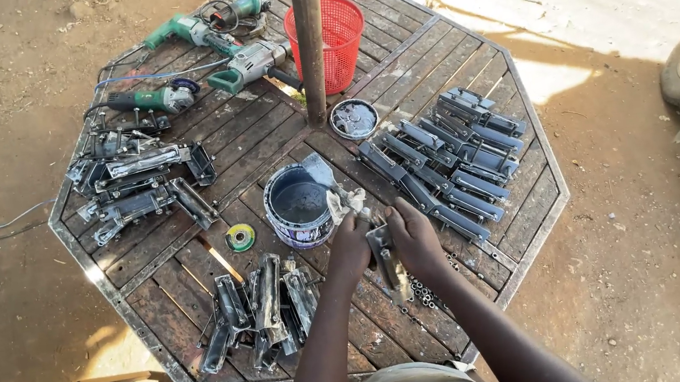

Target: Applying a dark sealant or protective coating to metal parts using a rag

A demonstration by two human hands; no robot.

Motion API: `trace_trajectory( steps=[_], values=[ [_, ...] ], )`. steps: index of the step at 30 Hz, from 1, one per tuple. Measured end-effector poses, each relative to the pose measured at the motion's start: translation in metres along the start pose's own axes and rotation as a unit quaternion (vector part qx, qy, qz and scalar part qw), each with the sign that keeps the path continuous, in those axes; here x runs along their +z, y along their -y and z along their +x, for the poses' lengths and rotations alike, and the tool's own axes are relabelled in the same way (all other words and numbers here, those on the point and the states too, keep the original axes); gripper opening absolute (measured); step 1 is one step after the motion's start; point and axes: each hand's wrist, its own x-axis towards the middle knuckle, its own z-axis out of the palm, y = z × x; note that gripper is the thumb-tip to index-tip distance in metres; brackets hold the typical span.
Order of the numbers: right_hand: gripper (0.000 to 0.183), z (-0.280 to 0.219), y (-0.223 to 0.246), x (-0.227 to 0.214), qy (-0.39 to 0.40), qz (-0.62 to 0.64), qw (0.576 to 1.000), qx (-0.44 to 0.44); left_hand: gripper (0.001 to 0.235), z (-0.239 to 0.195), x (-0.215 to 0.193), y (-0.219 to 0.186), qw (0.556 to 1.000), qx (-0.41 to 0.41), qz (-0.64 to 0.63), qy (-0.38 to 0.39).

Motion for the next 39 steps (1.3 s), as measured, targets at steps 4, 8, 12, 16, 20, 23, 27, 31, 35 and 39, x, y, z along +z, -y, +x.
trace_trajectory(
  steps=[4,8,12,16,20,23,27,31,35,39],
  values=[
    [0.03,0.007,-0.02,-0.002,-0.005,-0.004,1.0,0.009,0.047,-0.042,0.002,-0.039,0.999,0.027,0.005,-0.041],
    [0.028,0.007,-0.026,-0.002,-0.009,-0.027,1.0,0.007,0.026,-0.058,-0.003,-0.042,0.994,0.101,-0.013,0.029],
    [0.025,0.0,-0.019,0.006,0.02,-0.036,0.999,-0.005,0.033,-0.037,-0.012,-0.028,0.996,0.088,0.002,-0.01],
    [0.029,0.007,-0.022,0.006,0.004,-0.003,0.999,0.035,0.037,-0.048,-0.02,-0.03,0.995,0.094,-0.012,-0.022],
    [0.028,0.004,-0.019,0.005,0.012,-0.025,0.999,0.03,0.03,-0.051,-0.018,-0.029,0.997,0.071,-0.018,-0.001],
    [0.027,0.001,-0.023,0.01,0.027,-0.026,0.999,0.018,0.038,-0.036,-0.01,-0.02,0.994,0.104,-0.028,-0.015],
    [0.032,0.009,-0.045,0.011,0.01,0.021,0.999,0.046,0.085,-0.087,-0.008,-0.071,1.0,0.005,0.011,0.002],
    [0.03,0.0,-0.024,0.006,0.01,-0.005,1.0,0.027,0.032,-0.066,0.0,-0.044,0.998,0.055,0.008,0.013],
    [0.03,-0.007,-0.026,0.009,0.018,-0.007,0.999,0.039,0.051,-0.032,0.005,-0.016,0.998,0.017,0.046,-0.047],
    [0.032,0.002,-0.046,0.003,-0.033,0.038,0.998,0.039,0.043,-0.076,0.013,-0.051,1.0,0.016,0.005,0.017]
  ],
)
